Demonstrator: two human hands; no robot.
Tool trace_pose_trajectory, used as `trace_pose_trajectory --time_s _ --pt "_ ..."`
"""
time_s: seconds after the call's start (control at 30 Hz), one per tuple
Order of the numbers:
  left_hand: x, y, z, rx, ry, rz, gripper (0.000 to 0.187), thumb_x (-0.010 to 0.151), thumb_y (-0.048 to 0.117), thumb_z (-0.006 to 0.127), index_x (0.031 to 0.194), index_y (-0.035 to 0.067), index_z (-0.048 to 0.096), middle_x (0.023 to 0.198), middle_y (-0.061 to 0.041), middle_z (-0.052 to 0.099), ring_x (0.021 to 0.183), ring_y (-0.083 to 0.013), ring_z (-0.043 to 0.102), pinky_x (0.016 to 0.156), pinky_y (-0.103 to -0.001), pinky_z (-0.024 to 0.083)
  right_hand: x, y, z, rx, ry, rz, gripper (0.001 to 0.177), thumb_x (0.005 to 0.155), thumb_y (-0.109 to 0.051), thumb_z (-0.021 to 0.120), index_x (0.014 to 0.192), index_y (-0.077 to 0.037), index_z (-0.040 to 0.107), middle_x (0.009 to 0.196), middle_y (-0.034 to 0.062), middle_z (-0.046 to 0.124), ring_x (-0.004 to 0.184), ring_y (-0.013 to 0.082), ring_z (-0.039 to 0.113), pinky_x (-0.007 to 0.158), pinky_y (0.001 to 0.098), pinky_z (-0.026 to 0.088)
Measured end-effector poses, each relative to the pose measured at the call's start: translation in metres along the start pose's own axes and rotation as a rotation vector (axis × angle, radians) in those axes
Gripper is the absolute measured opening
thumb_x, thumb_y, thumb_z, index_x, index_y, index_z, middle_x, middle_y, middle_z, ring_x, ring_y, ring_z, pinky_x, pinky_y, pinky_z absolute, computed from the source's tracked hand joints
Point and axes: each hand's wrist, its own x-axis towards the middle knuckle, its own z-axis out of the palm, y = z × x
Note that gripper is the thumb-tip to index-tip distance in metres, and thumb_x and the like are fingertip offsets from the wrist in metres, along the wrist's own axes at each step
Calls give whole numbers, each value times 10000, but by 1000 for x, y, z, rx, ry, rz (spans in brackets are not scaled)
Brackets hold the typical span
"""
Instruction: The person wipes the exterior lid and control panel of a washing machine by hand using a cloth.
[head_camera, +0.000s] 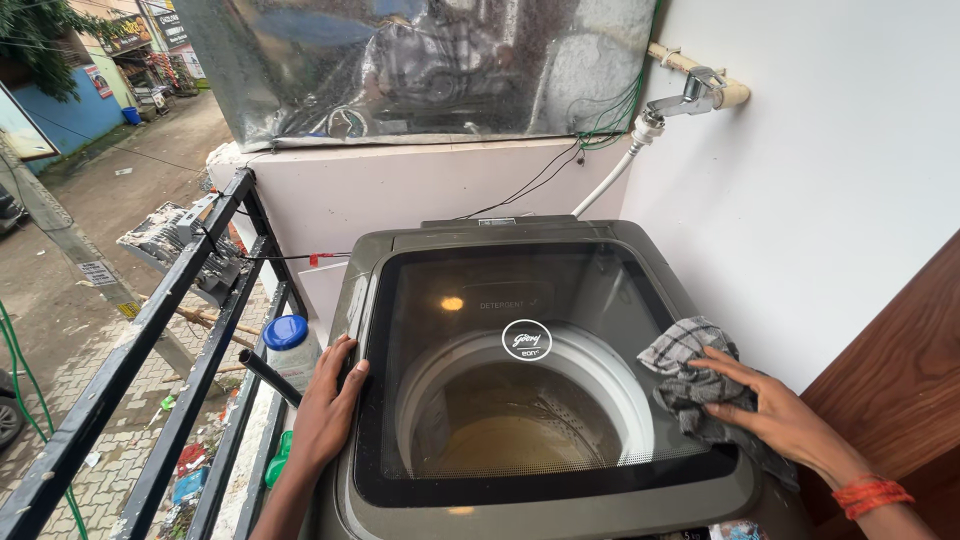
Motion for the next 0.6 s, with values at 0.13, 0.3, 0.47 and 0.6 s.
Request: trace_pose_trajectory --time_s 0.13,0.3,0.47,0.6 --pt "1 -1 1 14 -16 -49 599 981 499 470 1446 126 527 1596 -78 417 1486 -280 378 1183 -420 307 33 -2 4 26 58 -3 634 784 -294 785 1394 -308 612 1659 -61 375 1559 225 249 1256 523 202" --pt "-2 5 -2 0 -27 -86 596 975 503 456 1439 137 532 1601 -64 417 1478 -269 388 1178 -418 317 75 1 8 -58 179 5 634 849 -278 725 1457 -241 552 1590 2 473 1497 240 389 1239 454 294" --pt "-2 7 -3 1 -16 -61 603 975 518 456 1430 133 545 1594 -71 434 1480 -268 398 1188 -412 322 110 -2 9 -199 349 -133 550 884 -182 727 1413 -120 592 1493 77 572 1380 276 535 1168 417 418" --pt "-3 7 -3 13 -17 -101 605 973 527 456 1439 152 539 1601 -67 415 1487 -260 380 1194 -407 303 128 -13 2 -301 354 -71 523 894 -170 711 1404 -129 605 1406 58 622 1251 286 626 1093 436 491"
